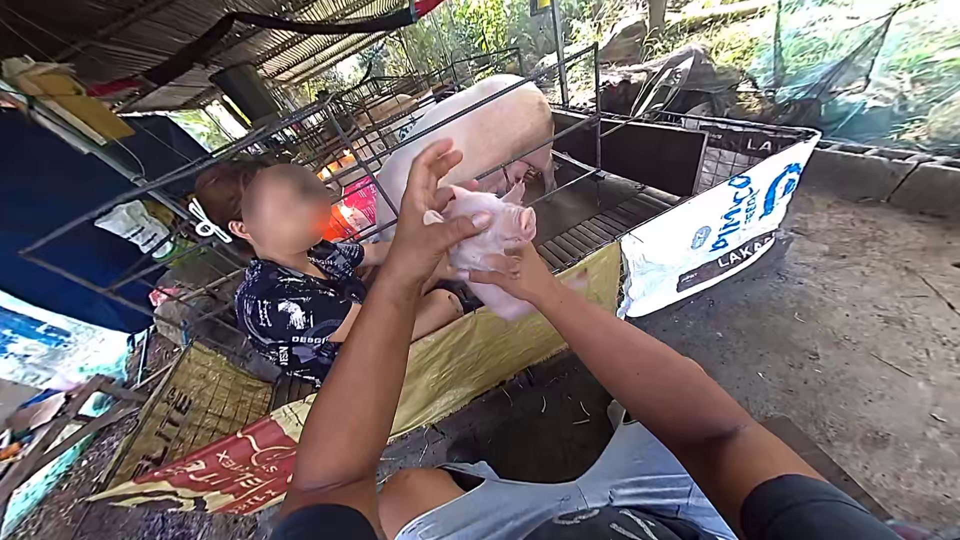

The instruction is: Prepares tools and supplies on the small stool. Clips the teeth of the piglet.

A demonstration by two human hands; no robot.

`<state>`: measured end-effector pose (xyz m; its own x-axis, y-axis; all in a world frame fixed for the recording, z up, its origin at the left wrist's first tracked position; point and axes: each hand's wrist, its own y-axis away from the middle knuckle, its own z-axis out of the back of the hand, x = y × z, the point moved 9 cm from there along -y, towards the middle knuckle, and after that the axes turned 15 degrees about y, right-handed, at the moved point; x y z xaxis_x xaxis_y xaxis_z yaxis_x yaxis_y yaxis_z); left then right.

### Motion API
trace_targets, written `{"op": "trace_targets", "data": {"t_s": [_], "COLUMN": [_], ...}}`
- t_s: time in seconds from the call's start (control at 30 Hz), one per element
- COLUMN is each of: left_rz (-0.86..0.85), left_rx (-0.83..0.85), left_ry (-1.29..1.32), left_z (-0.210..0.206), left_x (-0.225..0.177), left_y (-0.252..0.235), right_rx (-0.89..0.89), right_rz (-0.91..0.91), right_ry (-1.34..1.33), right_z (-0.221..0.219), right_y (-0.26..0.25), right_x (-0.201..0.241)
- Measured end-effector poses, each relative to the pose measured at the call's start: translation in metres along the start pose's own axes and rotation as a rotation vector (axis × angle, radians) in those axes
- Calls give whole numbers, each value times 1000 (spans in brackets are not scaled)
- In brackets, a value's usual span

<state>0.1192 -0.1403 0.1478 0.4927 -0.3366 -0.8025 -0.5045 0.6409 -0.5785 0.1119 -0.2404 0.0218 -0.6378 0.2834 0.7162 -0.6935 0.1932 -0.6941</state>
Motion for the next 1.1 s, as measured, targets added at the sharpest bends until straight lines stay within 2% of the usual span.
{"op": "trace_targets", "data": {"t_s": [0.1,0.2,0.27,0.33,0.4,0.5,0.6,0.67,0.73,0.77,0.8,0.87,0.97,1.1], "left_rz": [-112,-86,-71,-104,-195,-298,-281,-256,-259,-265,-270,-278,-301,-288], "left_rx": [13,-138,-266,-375,-486,-671,-770,-808,-817,-819,-830,-834,-804,-788], "left_ry": [30,109,278,425,522,583,580,595,593,592,590,588,587,621], "left_z": [13,26,35,44,52,65,79,85,91,93,95,95,94,87], "left_x": [15,52,71,84,93,103,116,122,124,123,123,122,119,120], "left_y": [26,58,71,82,93,114,135,149,158,161,164,169,166,170], "right_rx": [-36,142,296,422,576,739,643,348,-68,-197,-207,-75,69,112], "right_rz": [-73,-210,-218,-212,-192,-15,126,131,87,31,-40,-94,-61,-44], "right_ry": [37,418,711,914,1006,1131,1103,855,449,354,335,367,387,367], "right_z": [0,-6,-16,-24,-31,-26,11,53,100,111,110,85,49,38], "right_y": [-5,-18,-22,-20,-17,4,43,76,120,145,169,206,227,235], "right_x": [5,20,32,43,51,74,96,89,54,27,0,-36,-39,-36]}}
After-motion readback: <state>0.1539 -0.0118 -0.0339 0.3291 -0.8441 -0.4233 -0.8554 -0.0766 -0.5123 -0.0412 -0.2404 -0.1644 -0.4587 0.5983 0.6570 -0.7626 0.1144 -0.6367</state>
